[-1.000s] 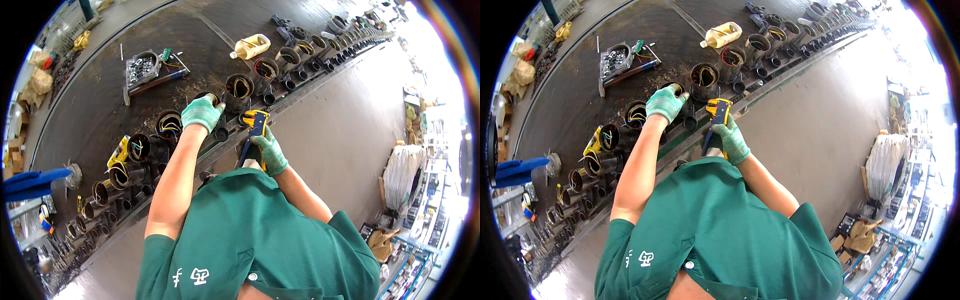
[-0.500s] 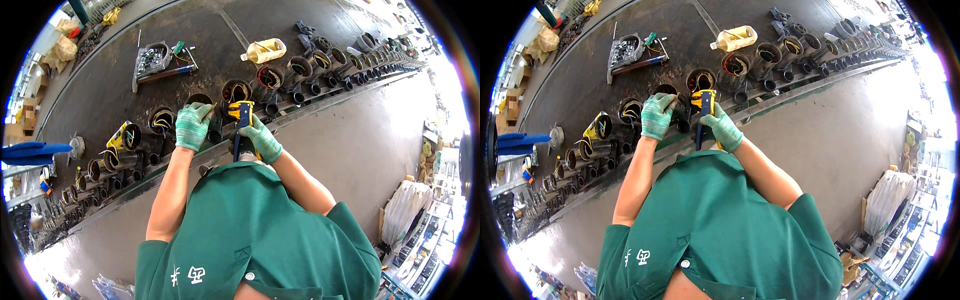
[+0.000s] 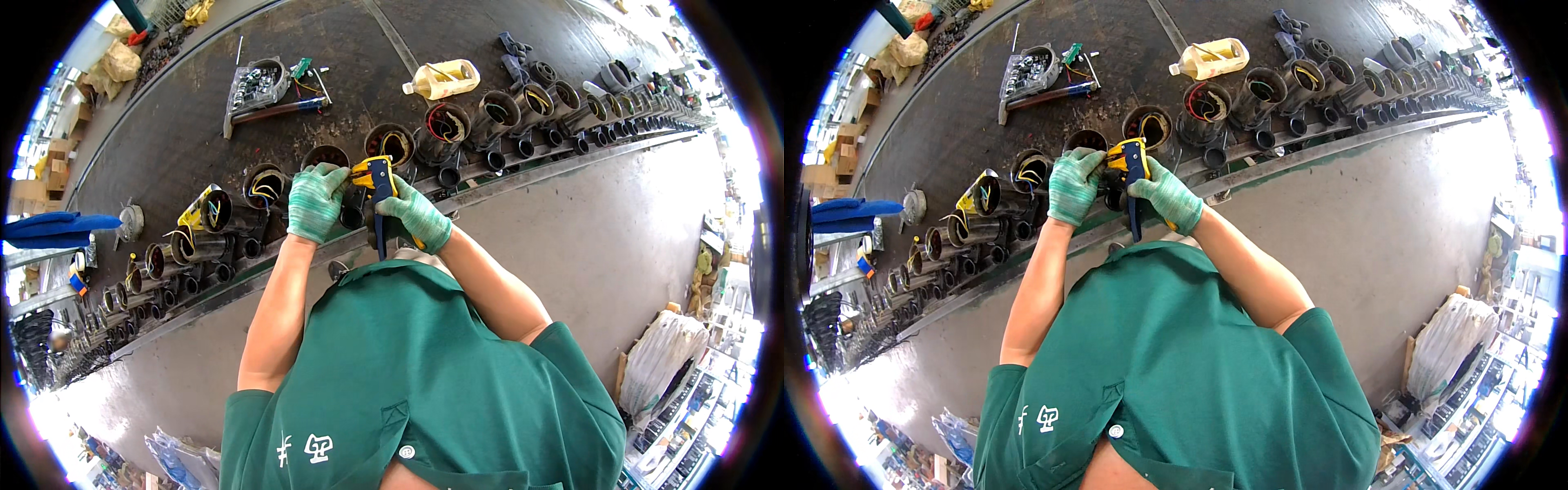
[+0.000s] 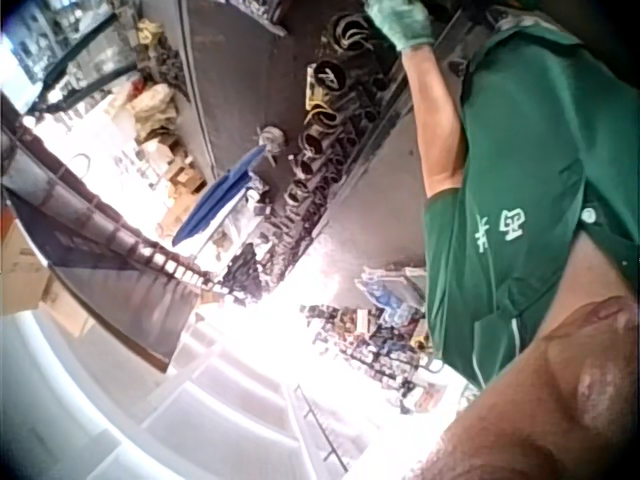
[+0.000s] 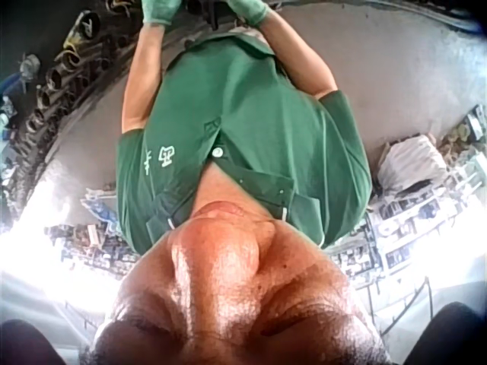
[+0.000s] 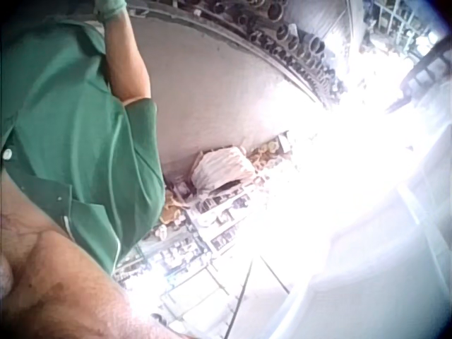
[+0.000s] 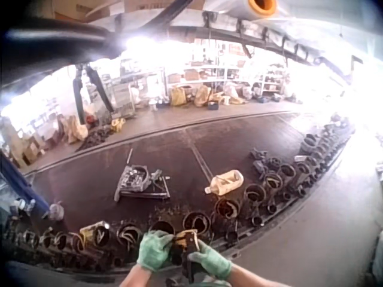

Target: The person uses a yellow crimping tool to attach metal terminals to the ends of wires. They repeatedly pick up wires from a row of cylindrical holders, insert the wire ends into the tool, and squeeze the handles to crimp the terminals. The person works systematically along the line of holders.

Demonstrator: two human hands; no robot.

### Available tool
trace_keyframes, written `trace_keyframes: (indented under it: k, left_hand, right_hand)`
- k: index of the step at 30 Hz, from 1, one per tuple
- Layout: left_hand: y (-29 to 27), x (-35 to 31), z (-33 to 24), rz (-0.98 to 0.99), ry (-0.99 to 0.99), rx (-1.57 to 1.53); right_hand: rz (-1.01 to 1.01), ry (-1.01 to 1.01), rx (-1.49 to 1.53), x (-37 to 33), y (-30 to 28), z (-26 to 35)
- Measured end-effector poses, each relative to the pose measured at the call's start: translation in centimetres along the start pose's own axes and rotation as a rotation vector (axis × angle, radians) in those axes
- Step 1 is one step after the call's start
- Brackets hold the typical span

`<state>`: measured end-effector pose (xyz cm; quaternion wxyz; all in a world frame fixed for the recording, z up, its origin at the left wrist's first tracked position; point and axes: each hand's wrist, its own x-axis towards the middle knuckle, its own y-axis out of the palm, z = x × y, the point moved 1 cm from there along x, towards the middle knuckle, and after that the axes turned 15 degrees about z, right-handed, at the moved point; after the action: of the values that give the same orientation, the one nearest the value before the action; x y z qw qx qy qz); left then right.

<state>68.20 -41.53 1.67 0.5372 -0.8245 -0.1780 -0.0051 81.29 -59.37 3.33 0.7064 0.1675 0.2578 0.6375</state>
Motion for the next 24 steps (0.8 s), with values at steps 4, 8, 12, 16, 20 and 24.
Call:
trace_keyframes:
  k: [4,8,12,16,20,24]
  left_hand:
    - [-0.1,0.1,0.0,0.013,0.022,0.042]
    - [-0.7,0.4,-0.6,0.064,0.021,0.131]
    - [-0.5,0.5,-0.7,0.080,0.018,0.158]
    - [-0.4,0.3,-0.7,0.051,0.042,0.129]
    - [-0.7,0.4,-0.5,0.009,0.025,0.019]
    - [-2.6,0.0,-0.6,-0.055,-0.084,-0.346]
  right_hand:
    - [-0.032,0.075,0.053,0.0,-0.3,-0.2]
    - [-0.053,0.037,0.007,0.3,-0.6,-0.4]
    - [-0.041,0.049,-0.040,0.4,-1.6,-1.1]
    - [-0.174,0.126,-0.089,0.6,-1.1,-0.9]
    - [-0.152,0.078,0.088,-0.1,-0.4,-0.2]
    - [-0.127,0.030,0.100,-1.3,-1.0,-0.8]
